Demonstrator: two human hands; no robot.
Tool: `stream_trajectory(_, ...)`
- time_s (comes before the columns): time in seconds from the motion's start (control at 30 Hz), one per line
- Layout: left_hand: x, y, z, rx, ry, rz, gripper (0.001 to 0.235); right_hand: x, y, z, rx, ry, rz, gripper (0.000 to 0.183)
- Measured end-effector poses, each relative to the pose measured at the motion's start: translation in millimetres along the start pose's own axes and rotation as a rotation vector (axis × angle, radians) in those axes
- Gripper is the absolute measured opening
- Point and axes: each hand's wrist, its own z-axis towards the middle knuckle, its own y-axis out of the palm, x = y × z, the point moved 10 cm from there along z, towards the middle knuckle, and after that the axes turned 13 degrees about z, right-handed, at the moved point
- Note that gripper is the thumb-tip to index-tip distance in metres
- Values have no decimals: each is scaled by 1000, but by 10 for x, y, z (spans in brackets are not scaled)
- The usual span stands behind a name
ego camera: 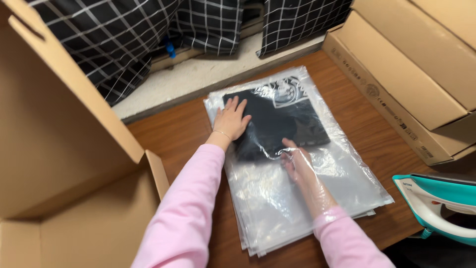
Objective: The person hangs a beige garment on a metal hanger and places it on a clothing rack. They then open a cardboard box, remove a black garment from a plastic bag, and hang it on a green hanger on the rack. Finally, they remove a gray garment from the rack.
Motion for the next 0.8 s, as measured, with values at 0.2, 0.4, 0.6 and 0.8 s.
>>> stream_trajectory(0.2, -318, 363, 408, -224, -87, 158, 64, 17, -197, -366, 58, -79, 147, 38)
stream_trajectory(0.4, -266, 301, 373, -175, 19, 274, 76, -247, -466, -1753, 307, 43, 213, 134)
stream_trajectory(0.6, -292, 329, 353, -149, 21, 297, 88, 753, -2021, -1556, 144, -123, 510, 22)
stream_trajectory(0.8, -202, 211, 271, -271, 1, 281, 90, 829, -3168, -2448, 356, -92, 678, 41)
